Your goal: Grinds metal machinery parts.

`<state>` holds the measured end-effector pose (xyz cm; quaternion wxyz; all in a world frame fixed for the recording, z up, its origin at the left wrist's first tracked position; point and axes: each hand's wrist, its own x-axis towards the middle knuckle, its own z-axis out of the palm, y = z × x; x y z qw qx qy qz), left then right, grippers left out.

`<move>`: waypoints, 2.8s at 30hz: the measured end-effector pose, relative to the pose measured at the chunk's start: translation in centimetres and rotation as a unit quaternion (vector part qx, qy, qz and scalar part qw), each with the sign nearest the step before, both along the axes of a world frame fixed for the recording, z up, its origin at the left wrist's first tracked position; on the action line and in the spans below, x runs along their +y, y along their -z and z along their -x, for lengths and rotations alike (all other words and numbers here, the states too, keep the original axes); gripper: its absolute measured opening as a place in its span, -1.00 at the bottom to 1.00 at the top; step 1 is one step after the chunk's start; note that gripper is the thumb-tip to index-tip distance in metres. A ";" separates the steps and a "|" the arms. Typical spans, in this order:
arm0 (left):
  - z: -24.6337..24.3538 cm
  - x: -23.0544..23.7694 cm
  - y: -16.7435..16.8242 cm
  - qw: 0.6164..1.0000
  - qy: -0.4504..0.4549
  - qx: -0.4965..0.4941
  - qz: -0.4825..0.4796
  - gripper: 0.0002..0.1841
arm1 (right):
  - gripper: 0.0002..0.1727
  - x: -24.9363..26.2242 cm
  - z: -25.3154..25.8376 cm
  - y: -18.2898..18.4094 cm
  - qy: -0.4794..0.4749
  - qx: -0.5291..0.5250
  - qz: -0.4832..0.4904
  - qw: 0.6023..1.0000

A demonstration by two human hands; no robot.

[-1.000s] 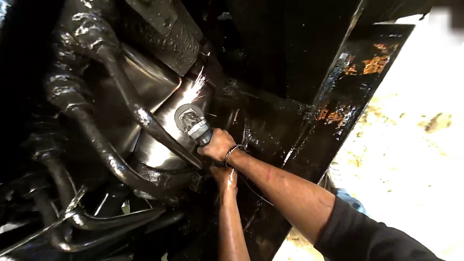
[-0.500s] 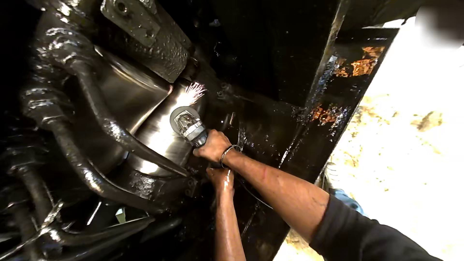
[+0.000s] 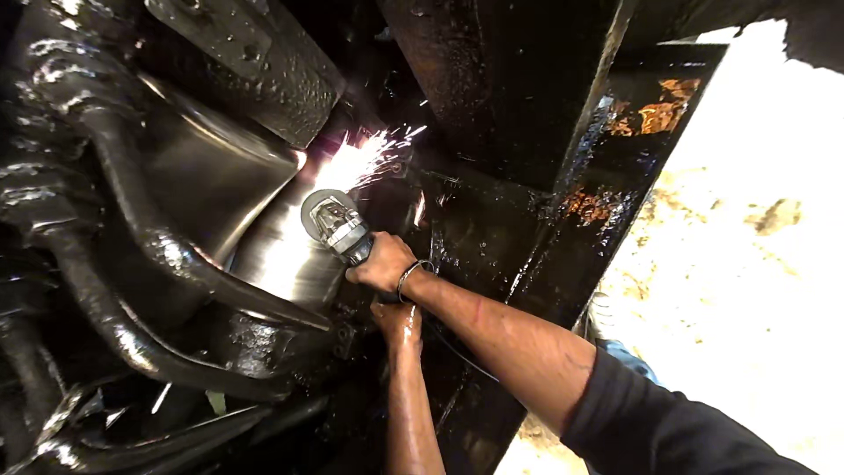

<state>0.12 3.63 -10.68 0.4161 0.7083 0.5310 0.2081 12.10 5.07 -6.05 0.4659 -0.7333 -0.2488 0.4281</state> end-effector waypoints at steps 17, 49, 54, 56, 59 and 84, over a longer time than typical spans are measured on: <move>-0.6 -0.2 -0.5 1.000 0.003 0.006 0.010 -0.60 | -0.34 -0.1 -0.8 -0.5 -0.009 0.002 -0.001 1.000; -3.4 -0.9 -0.5 0.996 0.005 0.087 0.024 -0.48 | -0.35 -1.0 -3.8 -0.1 0.018 0.024 0.031 0.999; -3.7 -0.7 -0.2 0.994 0.005 0.107 0.025 -0.44 | -0.36 -1.2 -4.2 -0.1 0.019 0.028 0.036 0.999; -3.7 -0.6 0.1 0.995 -0.001 0.098 0.035 -0.40 | -0.36 -1.2 -4.2 -0.2 0.019 0.029 0.037 0.999; -3.8 -0.5 0.0 0.996 0.001 0.080 0.030 -0.46 | -0.35 -1.1 -4.3 -0.3 0.021 0.028 0.036 0.999; -4.7 0.0 -1.4 0.994 0.013 0.113 0.004 -0.49 | -0.37 -0.2 -5.1 -0.2 0.044 0.044 0.009 0.998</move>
